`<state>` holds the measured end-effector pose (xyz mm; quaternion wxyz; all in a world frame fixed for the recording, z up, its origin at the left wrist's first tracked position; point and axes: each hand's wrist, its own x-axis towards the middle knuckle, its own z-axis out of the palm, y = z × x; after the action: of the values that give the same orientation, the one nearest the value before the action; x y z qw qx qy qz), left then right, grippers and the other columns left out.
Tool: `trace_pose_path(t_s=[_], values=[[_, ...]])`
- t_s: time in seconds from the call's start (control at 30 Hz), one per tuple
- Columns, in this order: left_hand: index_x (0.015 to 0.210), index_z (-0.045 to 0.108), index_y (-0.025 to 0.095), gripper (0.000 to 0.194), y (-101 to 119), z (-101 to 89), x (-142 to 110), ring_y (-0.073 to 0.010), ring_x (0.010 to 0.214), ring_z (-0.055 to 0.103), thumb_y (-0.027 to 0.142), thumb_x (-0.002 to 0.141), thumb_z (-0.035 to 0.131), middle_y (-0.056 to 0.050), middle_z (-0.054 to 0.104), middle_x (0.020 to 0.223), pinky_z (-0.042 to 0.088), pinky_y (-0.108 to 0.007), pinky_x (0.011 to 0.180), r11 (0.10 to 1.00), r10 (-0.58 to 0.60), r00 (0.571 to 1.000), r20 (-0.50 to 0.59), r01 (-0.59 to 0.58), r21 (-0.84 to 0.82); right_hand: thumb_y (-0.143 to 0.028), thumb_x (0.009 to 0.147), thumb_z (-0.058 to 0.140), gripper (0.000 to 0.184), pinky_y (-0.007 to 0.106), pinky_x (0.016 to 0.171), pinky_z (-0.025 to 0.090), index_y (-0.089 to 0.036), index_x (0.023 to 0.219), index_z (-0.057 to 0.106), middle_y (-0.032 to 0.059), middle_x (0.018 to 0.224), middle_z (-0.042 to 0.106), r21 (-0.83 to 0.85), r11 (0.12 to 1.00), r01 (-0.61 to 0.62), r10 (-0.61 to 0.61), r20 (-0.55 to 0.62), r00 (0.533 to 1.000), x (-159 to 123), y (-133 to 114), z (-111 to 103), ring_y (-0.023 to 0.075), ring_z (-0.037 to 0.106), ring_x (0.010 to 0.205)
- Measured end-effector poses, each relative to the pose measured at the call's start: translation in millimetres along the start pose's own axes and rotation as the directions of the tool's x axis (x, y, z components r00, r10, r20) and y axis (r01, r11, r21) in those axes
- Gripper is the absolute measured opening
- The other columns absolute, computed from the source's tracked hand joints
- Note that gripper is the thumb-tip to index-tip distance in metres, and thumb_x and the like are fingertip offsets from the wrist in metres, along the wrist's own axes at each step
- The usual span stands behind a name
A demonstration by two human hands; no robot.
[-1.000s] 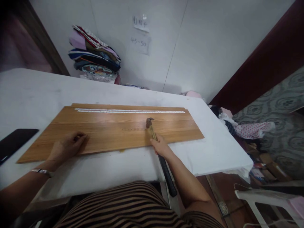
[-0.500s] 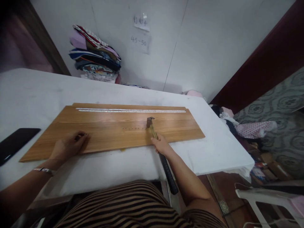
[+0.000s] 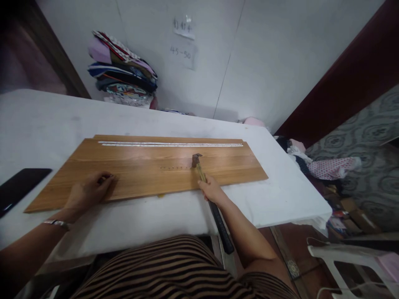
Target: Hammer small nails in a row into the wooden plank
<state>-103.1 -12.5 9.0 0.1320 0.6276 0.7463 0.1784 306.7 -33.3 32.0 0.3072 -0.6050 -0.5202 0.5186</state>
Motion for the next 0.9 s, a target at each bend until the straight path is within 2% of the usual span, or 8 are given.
trace_pose_path(t_s=[0.37,0.7,0.9], values=[[0.101,0.066,0.021,0.032,7.0,-5.3,-2.6,-0.0212,0.089,0.068,0.045,0.092,0.047,-0.006,0.075,0.098,0.044,-0.027,0.07,0.999,-0.035,0.999,0.027,0.035,0.02,-0.038,0.081,0.056,0.021,0.02,0.03,0.028,-0.025,0.081,0.039,-0.0133,0.042,0.04,0.018,1.0,0.002,-0.002,0.009,1.0,-0.7,7.0,0.2,0.0089,0.035,0.029],[0.1,0.068,0.021,0.035,5.0,-3.3,-2.0,-0.0202,0.084,0.068,0.047,0.09,0.047,-0.006,0.075,0.094,0.044,-0.027,0.068,1.0,-0.021,1.0,0.007,0.021,0.023,-0.04,0.083,0.061,0.026,0.02,0.032,0.027,-0.025,0.079,0.039,-0.0128,0.039,0.039,0.014,1.0,-0.005,0.005,0.005,1.0,0.1,-1.1,1.7,0.0081,0.033,0.029],[0.1,0.067,0.021,0.038,2.9,-2.8,-1.4,-0.0212,0.086,0.068,0.049,0.091,0.045,-0.007,0.075,0.096,0.044,-0.028,0.068,1.0,-0.01,1.0,0.026,0.009,0.009,-0.037,0.084,0.056,0.021,0.02,0.032,0.028,-0.025,0.082,0.039,-0.0129,0.042,0.04,0.014,1.0,0.012,-0.012,0.009,1.0,-1.5,-2.1,1.3,0.0089,0.035,0.03]])
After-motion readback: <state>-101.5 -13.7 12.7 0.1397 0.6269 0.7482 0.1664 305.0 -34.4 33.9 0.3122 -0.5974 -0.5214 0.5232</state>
